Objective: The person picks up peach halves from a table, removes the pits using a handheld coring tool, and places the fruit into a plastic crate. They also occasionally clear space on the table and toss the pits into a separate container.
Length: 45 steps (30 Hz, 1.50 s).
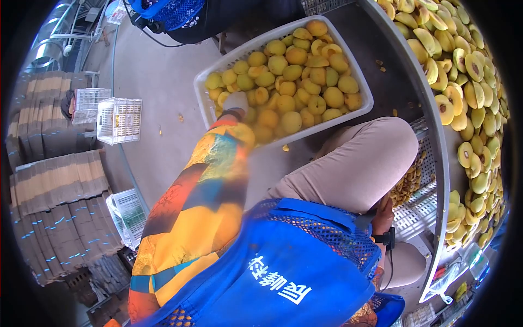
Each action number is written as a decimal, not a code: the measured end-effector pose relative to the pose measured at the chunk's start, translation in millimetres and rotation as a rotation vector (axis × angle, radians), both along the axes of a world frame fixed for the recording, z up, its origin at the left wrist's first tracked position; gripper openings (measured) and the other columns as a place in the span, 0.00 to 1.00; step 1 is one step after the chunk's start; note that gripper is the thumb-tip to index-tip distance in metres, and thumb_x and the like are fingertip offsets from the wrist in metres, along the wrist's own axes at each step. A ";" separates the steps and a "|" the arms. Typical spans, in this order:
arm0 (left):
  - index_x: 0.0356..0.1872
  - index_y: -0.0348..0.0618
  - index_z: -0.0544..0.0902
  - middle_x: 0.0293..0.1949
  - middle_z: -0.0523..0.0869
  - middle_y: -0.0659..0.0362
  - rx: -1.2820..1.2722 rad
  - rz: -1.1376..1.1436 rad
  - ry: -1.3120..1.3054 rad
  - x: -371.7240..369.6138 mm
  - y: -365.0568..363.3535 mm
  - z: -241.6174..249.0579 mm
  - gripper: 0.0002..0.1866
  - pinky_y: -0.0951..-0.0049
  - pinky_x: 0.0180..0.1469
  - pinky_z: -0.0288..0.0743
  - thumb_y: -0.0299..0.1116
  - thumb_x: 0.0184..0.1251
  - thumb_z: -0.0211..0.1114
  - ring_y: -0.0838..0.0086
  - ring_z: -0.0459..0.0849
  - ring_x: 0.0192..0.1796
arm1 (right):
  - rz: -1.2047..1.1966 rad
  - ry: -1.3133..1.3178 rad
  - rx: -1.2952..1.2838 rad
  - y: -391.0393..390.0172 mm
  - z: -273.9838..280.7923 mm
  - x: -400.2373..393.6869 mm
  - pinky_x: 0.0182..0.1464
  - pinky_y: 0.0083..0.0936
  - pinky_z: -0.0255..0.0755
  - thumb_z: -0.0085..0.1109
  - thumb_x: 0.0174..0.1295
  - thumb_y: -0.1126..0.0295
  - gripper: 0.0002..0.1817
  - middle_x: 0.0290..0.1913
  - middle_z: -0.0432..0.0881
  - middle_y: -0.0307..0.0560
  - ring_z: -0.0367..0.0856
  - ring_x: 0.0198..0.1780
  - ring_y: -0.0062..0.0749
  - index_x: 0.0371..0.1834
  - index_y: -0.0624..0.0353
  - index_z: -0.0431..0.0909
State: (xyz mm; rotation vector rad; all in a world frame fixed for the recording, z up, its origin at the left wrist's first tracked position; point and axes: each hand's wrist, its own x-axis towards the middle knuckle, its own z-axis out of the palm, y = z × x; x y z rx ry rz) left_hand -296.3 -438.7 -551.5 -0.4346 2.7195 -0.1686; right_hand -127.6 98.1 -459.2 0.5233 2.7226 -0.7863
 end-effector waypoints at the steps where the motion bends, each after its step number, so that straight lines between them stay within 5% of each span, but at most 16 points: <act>1: 0.40 0.44 0.82 0.42 0.82 0.50 0.074 0.011 -0.030 -3.2 -13.7 3.4 0.14 0.61 0.46 0.75 0.37 0.56 0.55 0.55 0.81 0.45 | -0.072 0.011 0.015 -1.3 5.7 -3.3 0.29 0.42 0.72 0.55 0.56 0.66 0.22 0.31 0.79 0.65 0.79 0.34 0.59 0.53 0.61 0.67; 5: 0.48 0.46 0.78 0.45 0.81 0.49 0.088 0.306 0.280 10.2 -5.0 69.4 0.22 0.61 0.49 0.73 0.45 0.54 0.58 0.54 0.79 0.48 | -0.137 0.031 0.104 23.3 -9.4 4.6 0.33 0.43 0.72 0.58 0.53 0.63 0.25 0.34 0.79 0.66 0.78 0.36 0.61 0.53 0.62 0.68; 8: 0.49 0.45 0.77 0.46 0.80 0.46 0.040 0.178 0.280 24.4 -16.4 73.5 0.26 0.62 0.52 0.71 0.50 0.53 0.58 0.55 0.77 0.51 | -0.113 0.033 0.083 31.8 -25.8 11.6 0.36 0.42 0.73 0.59 0.53 0.63 0.26 0.35 0.79 0.66 0.78 0.39 0.60 0.54 0.62 0.67; 12: 0.49 0.44 0.77 0.48 0.78 0.45 0.229 0.179 0.368 16.6 -78.1 -20.3 0.29 0.62 0.53 0.69 0.53 0.51 0.60 0.55 0.76 0.52 | -0.106 0.006 0.023 16.7 -17.4 9.7 0.36 0.41 0.74 0.59 0.54 0.65 0.25 0.36 0.79 0.66 0.79 0.41 0.58 0.55 0.61 0.67; 22: 0.54 0.44 0.69 0.48 0.78 0.49 0.031 0.178 0.061 28.3 -32.9 33.7 0.27 0.61 0.51 0.72 0.46 0.55 0.60 0.57 0.78 0.50 | -0.054 -0.001 0.050 11.4 -7.4 11.2 0.32 0.44 0.72 0.58 0.56 0.68 0.22 0.34 0.78 0.67 0.78 0.38 0.60 0.54 0.60 0.67; 27: 0.50 0.46 0.74 0.47 0.80 0.50 -0.117 0.129 0.150 29.9 -55.8 -29.5 0.21 0.61 0.49 0.74 0.43 0.57 0.57 0.59 0.78 0.51 | -0.027 0.060 0.032 11.1 -9.2 14.2 0.30 0.47 0.70 0.56 0.56 0.70 0.19 0.31 0.78 0.66 0.78 0.35 0.61 0.51 0.58 0.68; 31: 0.47 0.46 0.77 0.45 0.80 0.51 0.083 0.230 0.035 2.9 -44.6 18.1 0.18 0.61 0.48 0.74 0.41 0.56 0.57 0.59 0.78 0.50 | -0.051 -0.003 0.123 11.4 -12.3 13.6 0.31 0.47 0.71 0.53 0.56 0.72 0.17 0.31 0.78 0.66 0.78 0.36 0.61 0.50 0.57 0.68; 37: 0.44 0.41 0.78 0.41 0.81 0.51 0.151 0.222 0.303 29.8 -60.5 45.9 0.16 0.65 0.45 0.74 0.38 0.56 0.58 0.62 0.79 0.45 | -0.056 -0.007 0.049 8.4 -2.3 16.9 0.31 0.48 0.71 0.54 0.55 0.72 0.19 0.31 0.78 0.66 0.77 0.36 0.63 0.51 0.56 0.68; 42: 0.41 0.37 0.79 0.37 0.82 0.52 0.368 0.288 0.553 25.1 -71.9 32.5 0.15 0.68 0.42 0.74 0.36 0.56 0.59 0.64 0.80 0.40 | 0.426 0.124 0.455 50.8 -69.2 59.4 0.28 0.41 0.72 0.52 0.57 0.65 0.21 0.35 0.79 0.62 0.79 0.30 0.53 0.53 0.62 0.68; 43: 0.41 0.37 0.80 0.36 0.82 0.52 0.453 0.335 0.642 18.9 -72.6 32.7 0.15 0.69 0.41 0.74 0.36 0.56 0.59 0.65 0.80 0.40 | 0.244 0.232 0.258 17.6 -7.5 30.7 0.30 0.43 0.72 0.57 0.53 0.65 0.22 0.26 0.78 0.61 0.78 0.29 0.56 0.49 0.64 0.69; 45: 0.40 0.35 0.80 0.35 0.82 0.53 0.704 0.439 0.847 6.3 -68.3 37.7 0.15 0.70 0.40 0.74 0.35 0.56 0.59 0.66 0.80 0.38 | 0.154 0.325 0.148 5.6 18.1 17.5 0.34 0.43 0.73 0.59 0.50 0.66 0.21 0.28 0.78 0.61 0.78 0.31 0.56 0.47 0.63 0.71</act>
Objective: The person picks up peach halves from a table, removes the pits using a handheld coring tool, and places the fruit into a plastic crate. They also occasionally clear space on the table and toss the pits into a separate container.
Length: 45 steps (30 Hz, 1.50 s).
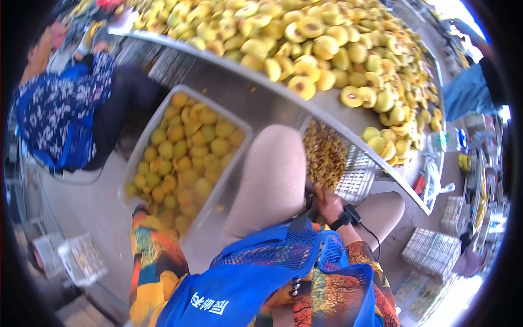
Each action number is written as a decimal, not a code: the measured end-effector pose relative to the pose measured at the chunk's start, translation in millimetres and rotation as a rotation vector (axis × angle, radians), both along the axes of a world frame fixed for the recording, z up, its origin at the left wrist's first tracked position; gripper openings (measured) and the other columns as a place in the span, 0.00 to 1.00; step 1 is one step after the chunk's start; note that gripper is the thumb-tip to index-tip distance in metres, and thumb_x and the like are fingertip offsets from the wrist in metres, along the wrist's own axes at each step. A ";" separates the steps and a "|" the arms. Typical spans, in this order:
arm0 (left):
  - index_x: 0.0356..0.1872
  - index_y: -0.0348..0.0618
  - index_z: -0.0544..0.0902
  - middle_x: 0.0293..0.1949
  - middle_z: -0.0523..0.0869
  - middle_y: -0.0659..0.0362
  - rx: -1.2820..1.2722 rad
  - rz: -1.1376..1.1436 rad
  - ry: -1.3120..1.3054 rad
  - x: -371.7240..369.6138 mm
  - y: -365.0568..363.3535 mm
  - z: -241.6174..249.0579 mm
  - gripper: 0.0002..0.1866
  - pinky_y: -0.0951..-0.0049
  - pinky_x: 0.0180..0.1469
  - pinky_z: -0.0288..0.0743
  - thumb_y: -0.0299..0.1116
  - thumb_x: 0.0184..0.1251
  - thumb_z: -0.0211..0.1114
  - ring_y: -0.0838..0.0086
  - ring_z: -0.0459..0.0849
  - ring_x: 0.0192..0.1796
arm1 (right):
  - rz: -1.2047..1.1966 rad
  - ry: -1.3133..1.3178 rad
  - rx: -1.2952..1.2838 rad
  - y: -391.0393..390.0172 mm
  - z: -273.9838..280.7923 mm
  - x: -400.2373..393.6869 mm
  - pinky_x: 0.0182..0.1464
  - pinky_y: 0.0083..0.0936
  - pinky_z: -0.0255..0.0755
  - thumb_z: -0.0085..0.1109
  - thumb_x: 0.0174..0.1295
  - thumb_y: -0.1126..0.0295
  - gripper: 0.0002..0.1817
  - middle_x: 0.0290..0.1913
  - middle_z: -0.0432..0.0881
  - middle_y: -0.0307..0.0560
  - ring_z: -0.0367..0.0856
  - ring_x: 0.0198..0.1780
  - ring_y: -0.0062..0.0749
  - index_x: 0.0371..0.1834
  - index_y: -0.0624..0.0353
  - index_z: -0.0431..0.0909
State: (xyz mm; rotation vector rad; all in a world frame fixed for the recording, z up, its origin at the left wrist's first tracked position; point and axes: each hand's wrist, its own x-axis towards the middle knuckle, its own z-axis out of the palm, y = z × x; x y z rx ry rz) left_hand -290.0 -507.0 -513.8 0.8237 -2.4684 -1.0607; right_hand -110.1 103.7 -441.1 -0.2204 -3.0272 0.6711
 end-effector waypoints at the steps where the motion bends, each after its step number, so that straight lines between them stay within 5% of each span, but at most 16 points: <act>1: 0.39 0.34 0.80 0.34 0.82 0.53 0.150 0.028 0.147 -10.1 4.6 -0.6 0.15 0.71 0.39 0.74 0.34 0.55 0.59 0.66 0.80 0.37 | -0.040 -0.019 -0.097 -0.6 5.5 -0.8 0.37 0.42 0.73 0.58 0.49 0.67 0.18 0.30 0.79 0.59 0.78 0.34 0.55 0.44 0.60 0.73; 3: 0.38 0.33 0.81 0.32 0.83 0.53 0.239 -0.020 0.209 -29.0 15.3 -1.1 0.14 0.72 0.38 0.74 0.34 0.55 0.60 0.67 0.80 0.35 | -0.006 -0.066 -0.151 -4.8 34.6 2.8 0.41 0.39 0.73 0.58 0.47 0.68 0.17 0.34 0.78 0.57 0.78 0.38 0.52 0.43 0.58 0.75; 4: 0.36 0.35 0.81 0.32 0.83 0.50 -0.096 -0.097 -0.058 -35.4 17.8 -1.7 0.15 0.68 0.38 0.73 0.39 0.57 0.60 0.62 0.81 0.36 | 0.015 -0.190 -0.160 -6.8 55.9 6.7 0.51 0.32 0.70 0.47 0.54 0.73 0.22 0.47 0.78 0.50 0.76 0.48 0.42 0.55 0.50 0.73; 6: 0.34 0.37 0.82 0.33 0.83 0.47 -0.454 -0.265 -0.288 -46.1 52.6 22.4 0.17 0.64 0.38 0.73 0.44 0.58 0.60 0.56 0.82 0.38 | 0.041 -0.131 -0.250 -7.9 83.8 14.4 0.51 0.33 0.70 0.48 0.53 0.74 0.21 0.47 0.78 0.50 0.75 0.48 0.44 0.53 0.52 0.73; 8: 0.33 0.38 0.82 0.35 0.83 0.45 -0.484 -0.456 -0.221 -42.2 153.6 111.9 0.17 0.64 0.40 0.72 0.45 0.57 0.62 0.55 0.81 0.38 | 0.062 -0.012 -0.244 -5.1 106.3 22.3 0.50 0.34 0.71 0.54 0.50 0.73 0.21 0.48 0.77 0.52 0.75 0.49 0.46 0.51 0.55 0.73; 11: 0.36 0.39 0.82 0.34 0.84 0.49 -0.137 -0.674 0.134 -52.8 245.0 155.4 0.14 0.68 0.42 0.74 0.38 0.55 0.65 0.60 0.83 0.37 | 0.001 0.175 -0.152 4.8 124.3 33.5 0.52 0.34 0.71 0.63 0.45 0.71 0.24 0.50 0.75 0.55 0.75 0.51 0.48 0.50 0.59 0.72; 14: 0.36 0.36 0.82 0.34 0.84 0.50 -0.128 -0.994 0.370 -36.2 341.4 221.6 0.10 0.73 0.41 0.75 0.30 0.54 0.65 0.65 0.84 0.35 | -0.189 0.277 -0.107 23.4 144.2 43.7 0.54 0.31 0.70 0.62 0.50 0.70 0.25 0.53 0.74 0.57 0.75 0.53 0.47 0.53 0.63 0.70; 17: 0.36 0.37 0.83 0.34 0.84 0.51 -0.024 -1.261 0.396 -12.3 413.4 251.0 0.12 0.72 0.38 0.77 0.32 0.53 0.66 0.63 0.84 0.34 | -0.511 0.156 -0.452 35.5 171.4 52.5 0.54 0.28 0.69 0.61 0.52 0.69 0.25 0.52 0.75 0.56 0.75 0.54 0.44 0.54 0.63 0.68; 21: 0.41 0.34 0.80 0.35 0.85 0.51 -0.079 -1.549 0.400 18.7 481.7 264.8 0.15 0.75 0.38 0.77 0.32 0.53 0.67 0.70 0.84 0.35 | -0.282 0.415 -0.842 56.0 139.5 58.6 0.54 0.28 0.70 0.50 0.62 0.71 0.24 0.54 0.73 0.56 0.77 0.51 0.39 0.61 0.66 0.59; 27: 0.42 0.41 0.81 0.38 0.84 0.53 -0.339 -1.532 0.282 15.6 531.5 278.2 0.20 0.72 0.38 0.76 0.44 0.53 0.66 0.67 0.83 0.35 | -0.353 0.348 -1.395 60.5 147.5 57.8 0.45 0.28 0.76 0.51 0.65 0.67 0.25 0.50 0.74 0.55 0.80 0.44 0.36 0.61 0.63 0.57; 29: 0.41 0.44 0.80 0.36 0.82 0.51 -0.353 -1.525 0.355 -5.7 549.8 265.2 0.18 0.62 0.41 0.73 0.45 0.54 0.63 0.57 0.80 0.38 | -0.357 0.355 -1.462 62.3 155.4 54.2 0.42 0.25 0.77 0.51 0.64 0.68 0.24 0.50 0.75 0.54 0.80 0.43 0.34 0.62 0.63 0.57; 35: 0.46 0.43 0.76 0.39 0.81 0.47 -0.617 -1.465 0.016 -69.9 642.2 247.3 0.26 0.59 0.49 0.71 0.49 0.50 0.64 0.55 0.78 0.46 | -0.397 0.466 -0.970 81.2 116.7 46.0 0.36 0.19 0.75 0.53 0.62 0.72 0.23 0.48 0.76 0.46 0.80 0.39 0.26 0.60 0.63 0.61; 37: 0.48 0.40 0.75 0.45 0.78 0.46 -0.630 -1.416 -0.044 -83.9 664.9 224.4 0.30 0.60 0.53 0.70 0.51 0.47 0.67 0.55 0.77 0.49 | -0.452 0.460 -1.148 80.7 130.3 45.1 0.35 0.18 0.75 0.52 0.62 0.73 0.22 0.46 0.78 0.45 0.81 0.37 0.26 0.59 0.63 0.62; 43: 0.44 0.39 0.79 0.47 0.75 0.45 -0.657 -1.262 -0.158 -93.3 704.3 184.9 0.31 0.63 0.51 0.72 0.52 0.41 0.71 0.52 0.77 0.48 | -0.575 0.324 -0.732 95.9 121.1 39.5 0.28 0.16 0.73 0.54 0.61 0.73 0.21 0.36 0.81 0.42 0.78 0.25 0.18 0.57 0.65 0.65; 44: 0.41 0.39 0.80 0.46 0.77 0.45 -0.668 -1.274 -0.137 -95.7 704.5 177.3 0.29 0.63 0.49 0.73 0.51 0.41 0.71 0.55 0.78 0.48 | -0.662 0.291 -0.925 93.9 129.0 40.0 0.25 0.15 0.72 0.58 0.59 0.70 0.23 0.30 0.81 0.39 0.74 0.20 0.15 0.56 0.64 0.66; 45: 0.41 0.39 0.80 0.45 0.78 0.45 -0.647 -1.370 -0.200 -97.5 702.0 182.1 0.29 0.63 0.49 0.73 0.50 0.41 0.71 0.56 0.78 0.47 | -0.667 0.293 -0.852 95.9 127.4 35.9 0.24 0.15 0.71 0.58 0.58 0.69 0.22 0.29 0.81 0.39 0.74 0.19 0.15 0.55 0.63 0.67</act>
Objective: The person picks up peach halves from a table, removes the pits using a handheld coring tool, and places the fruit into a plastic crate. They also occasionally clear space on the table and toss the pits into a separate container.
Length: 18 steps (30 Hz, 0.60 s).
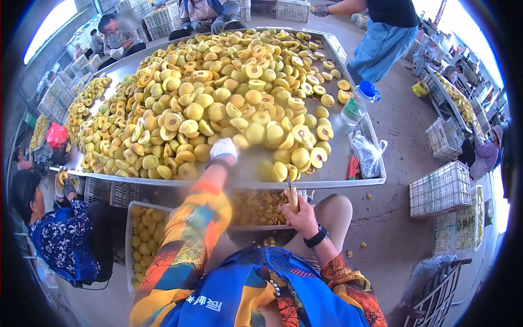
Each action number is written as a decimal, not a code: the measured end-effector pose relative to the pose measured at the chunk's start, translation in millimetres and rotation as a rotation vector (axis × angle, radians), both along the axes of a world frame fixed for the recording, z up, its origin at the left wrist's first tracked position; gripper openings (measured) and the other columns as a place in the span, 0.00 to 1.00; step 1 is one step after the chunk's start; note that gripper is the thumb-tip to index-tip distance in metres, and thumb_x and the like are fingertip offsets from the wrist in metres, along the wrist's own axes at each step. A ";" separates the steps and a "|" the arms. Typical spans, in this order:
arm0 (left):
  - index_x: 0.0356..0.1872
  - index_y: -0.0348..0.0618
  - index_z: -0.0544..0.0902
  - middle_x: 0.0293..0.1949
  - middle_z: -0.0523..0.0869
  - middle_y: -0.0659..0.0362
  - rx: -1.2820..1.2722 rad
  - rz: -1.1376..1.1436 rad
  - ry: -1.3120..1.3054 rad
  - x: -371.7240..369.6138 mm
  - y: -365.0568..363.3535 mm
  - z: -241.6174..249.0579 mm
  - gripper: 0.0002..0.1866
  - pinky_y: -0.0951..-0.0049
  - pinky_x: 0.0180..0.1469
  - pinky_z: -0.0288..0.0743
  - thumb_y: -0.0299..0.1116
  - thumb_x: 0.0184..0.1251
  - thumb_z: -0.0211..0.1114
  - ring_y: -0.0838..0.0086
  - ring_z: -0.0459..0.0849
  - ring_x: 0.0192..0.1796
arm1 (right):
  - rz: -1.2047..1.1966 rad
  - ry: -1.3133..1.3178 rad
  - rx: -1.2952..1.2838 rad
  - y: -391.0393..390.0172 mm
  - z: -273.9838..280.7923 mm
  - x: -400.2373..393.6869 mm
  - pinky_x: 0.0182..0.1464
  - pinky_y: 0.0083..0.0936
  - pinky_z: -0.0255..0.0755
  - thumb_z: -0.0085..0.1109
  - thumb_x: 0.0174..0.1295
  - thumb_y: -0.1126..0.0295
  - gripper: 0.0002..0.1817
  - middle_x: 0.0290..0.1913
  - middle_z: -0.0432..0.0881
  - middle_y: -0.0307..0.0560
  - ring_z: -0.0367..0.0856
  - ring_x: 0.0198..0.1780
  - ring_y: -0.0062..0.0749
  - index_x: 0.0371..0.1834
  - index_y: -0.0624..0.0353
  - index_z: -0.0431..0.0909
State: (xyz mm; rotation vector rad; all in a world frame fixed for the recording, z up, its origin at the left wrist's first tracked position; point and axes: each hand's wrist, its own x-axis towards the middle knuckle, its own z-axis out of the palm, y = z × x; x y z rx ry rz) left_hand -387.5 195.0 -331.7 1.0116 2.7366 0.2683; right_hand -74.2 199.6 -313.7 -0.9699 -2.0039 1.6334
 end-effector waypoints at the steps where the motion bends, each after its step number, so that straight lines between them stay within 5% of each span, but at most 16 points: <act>1: 0.41 0.39 0.80 0.44 0.79 0.45 -0.027 -0.068 -0.083 -1.1 -5.1 9.9 0.28 0.63 0.49 0.73 0.49 0.42 0.71 0.57 0.79 0.46 | -0.006 -0.025 0.066 2.2 -4.6 -4.1 0.23 0.15 0.70 0.59 0.57 0.68 0.22 0.27 0.80 0.38 0.74 0.19 0.16 0.54 0.63 0.68; 6: 0.36 0.38 0.80 0.33 0.83 0.49 0.210 -0.036 -0.179 4.1 -31.0 35.7 0.24 0.66 0.44 0.73 0.47 0.43 0.70 0.60 0.81 0.38 | -0.042 -0.044 0.400 14.2 -7.4 -39.7 0.20 0.16 0.67 0.60 0.56 0.65 0.18 0.23 0.79 0.38 0.72 0.17 0.18 0.46 0.62 0.70; 9: 0.32 0.35 0.79 0.25 0.81 0.57 0.691 0.022 -0.444 46.7 -49.7 80.4 0.16 0.78 0.28 0.72 0.38 0.50 0.68 0.80 0.77 0.24 | -0.035 0.114 0.442 23.8 -4.9 -73.5 0.18 0.15 0.66 0.60 0.57 0.64 0.17 0.23 0.78 0.39 0.71 0.16 0.17 0.44 0.62 0.70; 11: 0.35 0.36 0.81 0.25 0.83 0.56 0.879 0.004 -0.472 59.6 -56.1 72.5 0.16 0.77 0.32 0.74 0.39 0.51 0.69 0.77 0.81 0.28 | -0.047 0.283 0.190 20.6 -1.0 -94.7 0.17 0.14 0.64 0.60 0.57 0.64 0.17 0.23 0.77 0.38 0.68 0.15 0.15 0.45 0.61 0.70; 16: 0.41 0.34 0.78 0.37 0.83 0.56 1.128 0.181 -0.907 99.4 -73.9 84.4 0.18 0.74 0.39 0.76 0.41 0.61 0.62 0.71 0.81 0.37 | 0.082 0.275 -0.245 0.7 43.6 -103.6 0.45 0.22 0.71 0.61 0.55 0.65 0.25 0.43 0.79 0.46 0.75 0.42 0.25 0.54 0.66 0.69; 18: 0.45 0.35 0.76 0.42 0.81 0.55 1.292 0.220 -1.099 101.9 -80.6 76.4 0.21 0.73 0.44 0.75 0.46 0.65 0.56 0.71 0.79 0.42 | 0.054 0.382 -0.362 -6.4 43.4 -105.9 0.44 0.21 0.70 0.60 0.56 0.66 0.23 0.42 0.79 0.43 0.75 0.42 0.22 0.53 0.66 0.70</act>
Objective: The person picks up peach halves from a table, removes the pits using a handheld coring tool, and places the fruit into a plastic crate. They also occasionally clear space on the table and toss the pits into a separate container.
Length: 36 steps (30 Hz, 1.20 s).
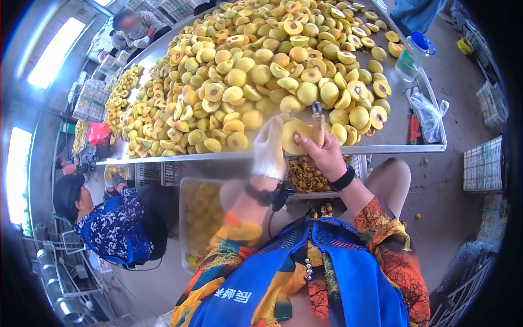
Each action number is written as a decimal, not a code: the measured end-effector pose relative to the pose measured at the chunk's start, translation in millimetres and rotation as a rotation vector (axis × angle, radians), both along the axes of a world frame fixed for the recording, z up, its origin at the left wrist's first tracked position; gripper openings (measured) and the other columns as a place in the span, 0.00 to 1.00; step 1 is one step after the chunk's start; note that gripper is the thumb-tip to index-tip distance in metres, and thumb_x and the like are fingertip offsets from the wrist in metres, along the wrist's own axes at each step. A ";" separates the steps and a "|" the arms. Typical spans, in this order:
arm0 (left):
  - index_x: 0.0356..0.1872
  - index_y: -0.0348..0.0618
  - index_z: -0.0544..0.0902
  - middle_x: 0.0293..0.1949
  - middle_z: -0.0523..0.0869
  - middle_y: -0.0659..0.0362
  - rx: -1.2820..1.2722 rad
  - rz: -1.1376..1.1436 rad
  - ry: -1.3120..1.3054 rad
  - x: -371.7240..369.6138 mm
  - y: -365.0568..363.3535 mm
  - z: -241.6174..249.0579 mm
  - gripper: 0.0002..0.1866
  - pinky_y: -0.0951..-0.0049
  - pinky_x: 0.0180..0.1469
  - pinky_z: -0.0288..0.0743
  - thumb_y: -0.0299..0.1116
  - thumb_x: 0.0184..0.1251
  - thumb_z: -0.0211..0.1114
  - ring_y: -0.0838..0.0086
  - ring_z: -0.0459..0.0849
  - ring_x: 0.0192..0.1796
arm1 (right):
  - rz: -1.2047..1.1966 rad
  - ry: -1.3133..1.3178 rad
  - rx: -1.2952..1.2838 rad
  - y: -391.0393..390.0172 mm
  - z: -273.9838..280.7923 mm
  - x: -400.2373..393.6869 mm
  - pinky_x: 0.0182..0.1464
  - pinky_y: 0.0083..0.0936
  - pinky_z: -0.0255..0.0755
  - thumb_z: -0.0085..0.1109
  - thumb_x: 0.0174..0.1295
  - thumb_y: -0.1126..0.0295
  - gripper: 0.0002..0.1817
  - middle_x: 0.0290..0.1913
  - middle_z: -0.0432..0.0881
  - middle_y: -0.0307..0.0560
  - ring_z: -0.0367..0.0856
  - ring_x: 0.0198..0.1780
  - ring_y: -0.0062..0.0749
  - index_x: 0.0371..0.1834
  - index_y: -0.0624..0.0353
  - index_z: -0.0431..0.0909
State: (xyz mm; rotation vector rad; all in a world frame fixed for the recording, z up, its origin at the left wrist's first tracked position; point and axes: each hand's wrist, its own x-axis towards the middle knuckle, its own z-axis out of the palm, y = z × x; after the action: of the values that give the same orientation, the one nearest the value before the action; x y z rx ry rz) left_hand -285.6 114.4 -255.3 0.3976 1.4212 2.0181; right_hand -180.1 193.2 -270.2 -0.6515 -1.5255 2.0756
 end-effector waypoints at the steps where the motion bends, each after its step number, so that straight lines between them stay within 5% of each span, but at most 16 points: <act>1: 0.47 0.36 0.75 0.44 0.80 0.55 0.086 -0.045 -0.066 -0.1 -2.5 -6.9 0.23 0.74 0.47 0.74 0.48 0.66 0.53 0.71 0.78 0.44 | -0.003 0.042 -0.067 -3.1 -0.4 -1.6 0.44 0.20 0.70 0.60 0.57 0.67 0.21 0.42 0.79 0.41 0.75 0.42 0.21 0.52 0.65 0.71; 3: 0.53 0.38 0.72 0.49 0.77 0.54 0.124 -0.108 -0.151 10.1 -3.9 -6.3 0.31 0.72 0.52 0.71 0.58 0.67 0.44 0.70 0.76 0.49 | -0.027 0.072 -0.141 -7.8 -5.7 -4.1 0.43 0.18 0.70 0.59 0.58 0.67 0.19 0.41 0.79 0.39 0.74 0.42 0.18 0.51 0.64 0.72; 6: 0.52 0.38 0.73 0.47 0.78 0.55 0.029 0.017 -0.238 15.0 3.0 -26.0 0.32 0.73 0.52 0.71 0.59 0.67 0.42 0.71 0.76 0.48 | -0.137 -0.020 0.079 -13.3 -23.3 -8.5 0.18 0.17 0.64 0.57 0.61 0.63 0.14 0.24 0.75 0.37 0.69 0.17 0.17 0.43 0.61 0.71; 8: 0.50 0.36 0.73 0.45 0.78 0.54 0.001 0.107 -0.235 9.1 5.5 -24.4 0.28 0.73 0.50 0.71 0.55 0.68 0.45 0.71 0.76 0.46 | -0.282 -0.189 0.524 -14.4 -49.1 -12.6 0.22 0.22 0.69 0.58 0.60 0.61 0.17 0.23 0.76 0.42 0.74 0.19 0.23 0.44 0.62 0.70; 9: 0.49 0.35 0.73 0.44 0.78 0.54 -0.017 0.150 -0.234 6.0 5.0 -22.6 0.26 0.72 0.50 0.71 0.52 0.69 0.47 0.71 0.76 0.45 | -0.238 -0.287 0.509 -15.5 -28.5 -3.4 0.30 0.30 0.72 0.60 0.57 0.60 0.20 0.22 0.78 0.51 0.80 0.24 0.35 0.45 0.62 0.69; 12: 0.47 0.35 0.74 0.45 0.78 0.54 0.003 0.145 -0.230 -1.0 3.9 -13.1 0.27 0.74 0.49 0.70 0.53 0.68 0.48 0.72 0.76 0.45 | -0.180 -0.334 0.825 -12.5 -27.9 10.6 0.30 0.31 0.72 0.61 0.55 0.62 0.21 0.23 0.78 0.54 0.81 0.26 0.42 0.48 0.60 0.68; 13: 0.47 0.34 0.74 0.44 0.78 0.54 -0.034 0.153 -0.192 -3.6 6.3 -15.6 0.29 0.74 0.49 0.71 0.54 0.69 0.45 0.72 0.77 0.43 | -0.153 -0.336 0.792 -12.6 -28.0 14.3 0.31 0.32 0.72 0.61 0.54 0.66 0.21 0.23 0.78 0.57 0.81 0.29 0.48 0.49 0.59 0.68; 19: 0.49 0.33 0.74 0.39 0.80 0.54 -0.386 -0.381 0.004 -7.7 -3.1 27.4 0.37 0.73 0.47 0.71 0.62 0.68 0.33 0.70 0.79 0.41 | -0.141 -0.276 0.544 14.8 -29.5 20.4 0.37 0.27 0.73 0.63 0.55 0.64 0.22 0.31 0.80 0.48 0.79 0.33 0.28 0.50 0.62 0.69; 21: 0.51 0.33 0.73 0.40 0.80 0.54 -0.402 -0.537 0.363 -27.7 0.2 -14.8 0.39 0.73 0.48 0.71 0.64 0.66 0.33 0.70 0.79 0.42 | 0.005 -0.217 0.630 21.1 -37.0 18.3 0.42 0.35 0.72 0.63 0.52 0.57 0.28 0.39 0.79 0.59 0.78 0.40 0.46 0.53 0.60 0.69; 23: 0.53 0.32 0.72 0.50 0.76 0.54 -0.608 -0.656 0.228 -22.8 10.3 16.0 0.44 0.74 0.60 0.60 0.68 0.63 0.32 0.73 0.70 0.56 | 0.103 -0.196 0.683 19.0 -24.8 16.1 0.46 0.40 0.71 0.64 0.51 0.53 0.32 0.42 0.77 0.65 0.77 0.44 0.55 0.55 0.60 0.69; 24: 0.54 0.32 0.71 0.52 0.75 0.54 -0.476 -0.610 0.193 -21.7 12.3 16.7 0.43 0.74 0.61 0.60 0.67 0.64 0.32 0.72 0.70 0.57 | 0.128 -0.204 0.683 15.1 -15.5 15.3 0.47 0.40 0.71 0.63 0.51 0.53 0.32 0.43 0.77 0.65 0.77 0.45 0.55 0.55 0.61 0.68; 25: 0.56 0.31 0.69 0.53 0.74 0.54 -0.348 -0.563 0.153 -20.9 12.1 14.5 0.42 0.74 0.62 0.59 0.66 0.65 0.32 0.72 0.69 0.58 | -0.011 -0.177 0.838 14.2 -17.3 13.7 0.37 0.22 0.73 0.62 0.56 0.64 0.21 0.32 0.79 0.42 0.78 0.33 0.27 0.50 0.63 0.70; 27: 0.57 0.31 0.68 0.57 0.72 0.53 -0.055 -0.383 -0.007 -12.1 7.0 16.9 0.32 0.74 0.56 0.67 0.54 0.71 0.39 0.71 0.74 0.53 | -0.174 -0.088 0.293 14.3 -7.7 5.5 0.26 0.19 0.69 0.60 0.58 0.65 0.16 0.27 0.77 0.41 0.73 0.24 0.22 0.46 0.60 0.71; 30: 0.56 0.32 0.69 0.54 0.74 0.55 0.010 -0.152 0.195 13.8 16.1 3.6 0.26 0.76 0.54 0.67 0.47 0.70 0.47 0.75 0.73 0.52 | -0.307 0.109 -0.346 5.4 0.3 -12.4 0.11 0.13 0.54 0.53 0.63 0.67 0.09 0.20 0.69 0.36 0.60 0.12 0.14 0.40 0.59 0.68; 35: 0.54 0.34 0.72 0.46 0.77 0.57 -0.140 0.160 -0.102 6.7 10.8 8.2 0.24 0.76 0.49 0.69 0.46 0.70 0.49 0.77 0.74 0.46 | -0.266 -0.167 0.626 -23.1 -32.6 -11.6 0.26 0.31 0.71 0.56 0.58 0.68 0.17 0.24 0.76 0.49 0.75 0.21 0.37 0.48 0.62 0.67; 36: 0.54 0.34 0.72 0.46 0.77 0.57 -0.064 0.182 -0.103 7.0 5.6 6.3 0.24 0.75 0.49 0.69 0.47 0.70 0.49 0.76 0.74 0.46 | -0.199 -0.239 0.609 -25.2 -26.1 -4.8 0.29 0.33 0.72 0.57 0.57 0.68 0.19 0.26 0.77 0.52 0.77 0.24 0.42 0.49 0.62 0.66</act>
State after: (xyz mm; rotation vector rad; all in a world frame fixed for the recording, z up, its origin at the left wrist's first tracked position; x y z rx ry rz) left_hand -278.6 120.1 -249.0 0.1380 1.4996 2.0965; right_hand -184.9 168.0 -296.3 -0.7829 -2.0020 1.3145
